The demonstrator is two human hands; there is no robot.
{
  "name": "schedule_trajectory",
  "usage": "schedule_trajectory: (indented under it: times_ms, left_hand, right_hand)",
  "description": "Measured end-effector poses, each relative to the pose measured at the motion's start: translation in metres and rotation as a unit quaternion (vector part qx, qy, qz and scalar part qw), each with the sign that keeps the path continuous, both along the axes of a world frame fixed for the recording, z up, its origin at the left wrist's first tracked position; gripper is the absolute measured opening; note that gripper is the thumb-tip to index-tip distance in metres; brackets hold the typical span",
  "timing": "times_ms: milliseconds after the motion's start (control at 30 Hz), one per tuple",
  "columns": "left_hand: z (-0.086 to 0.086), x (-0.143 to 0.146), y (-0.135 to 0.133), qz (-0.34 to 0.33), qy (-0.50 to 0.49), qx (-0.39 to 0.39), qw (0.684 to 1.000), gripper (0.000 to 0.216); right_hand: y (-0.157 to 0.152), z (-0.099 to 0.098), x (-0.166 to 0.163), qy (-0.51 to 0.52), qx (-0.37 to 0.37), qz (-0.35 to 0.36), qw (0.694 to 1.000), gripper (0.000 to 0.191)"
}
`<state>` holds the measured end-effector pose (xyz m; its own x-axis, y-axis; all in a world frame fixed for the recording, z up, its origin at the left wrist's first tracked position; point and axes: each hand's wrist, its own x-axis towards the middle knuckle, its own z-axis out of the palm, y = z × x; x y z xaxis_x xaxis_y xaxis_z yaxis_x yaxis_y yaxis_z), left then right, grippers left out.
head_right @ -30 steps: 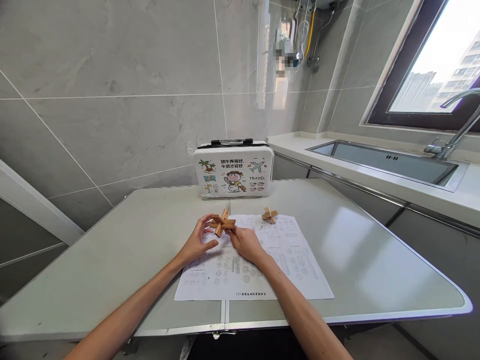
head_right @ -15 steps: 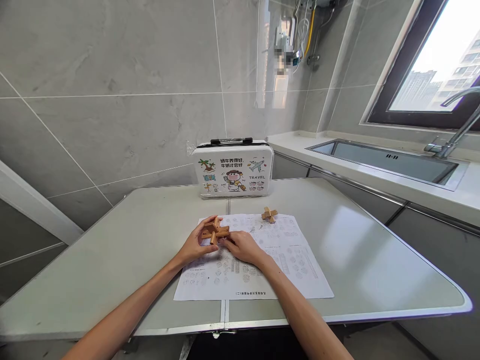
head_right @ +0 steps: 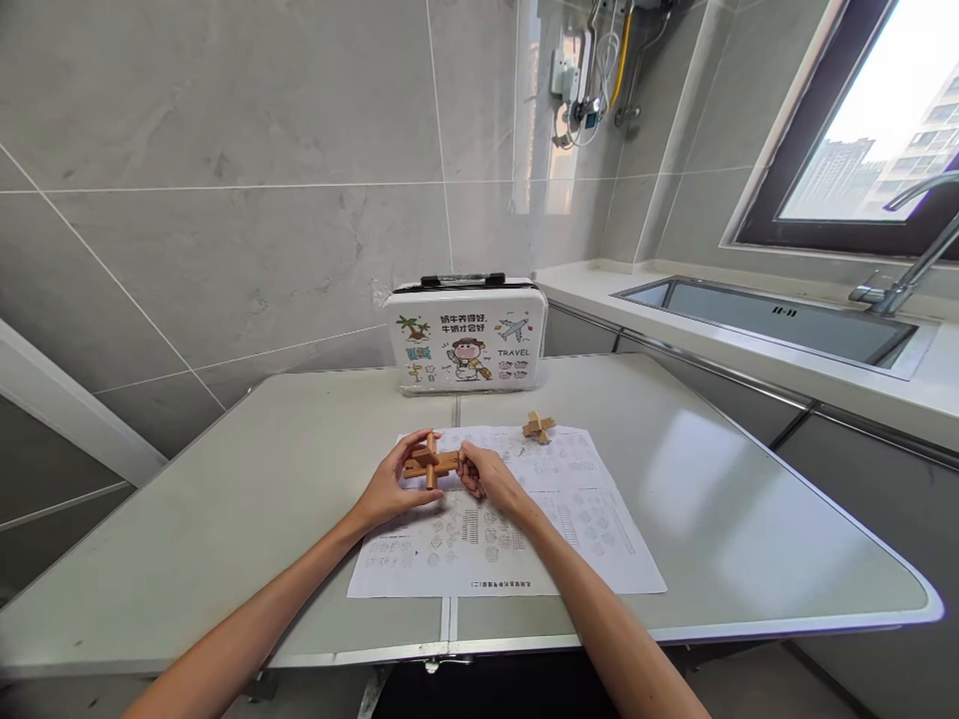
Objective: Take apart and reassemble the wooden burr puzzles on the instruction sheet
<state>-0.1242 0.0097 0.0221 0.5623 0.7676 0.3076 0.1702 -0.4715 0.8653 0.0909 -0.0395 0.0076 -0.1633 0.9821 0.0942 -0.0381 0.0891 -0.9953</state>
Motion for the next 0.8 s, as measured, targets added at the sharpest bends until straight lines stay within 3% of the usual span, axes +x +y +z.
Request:
schedule_trajectory:
  times_ms: [367,467,600,800]
  left_hand:
    - [0.006,0.004,-0.008,0.037,0.039,0.075,0.996,0.087]
    - [0.006,0.004,-0.008,0.034,0.037,0.087,0.995,0.087]
    - [0.005,0.004,-0.009,0.016,0.044,0.084,0.995,0.089]
    - [0.004,0.003,-0.007,0.005,0.029,0.047,0.998,0.095]
  right_hand:
    - [0.005,-0.001,-0.001,-0.039,0.039,-0.034,0.998,0.048]
    - [0.006,-0.005,-0.002,-0.021,0.036,-0.014,0.999,0.047]
    - [0.008,-0.013,-0.001,-0.02,0.023,0.037,0.999,0.049]
    - [0.005,-0.007,0.0,0.001,0.008,0.042,0.999,0.05]
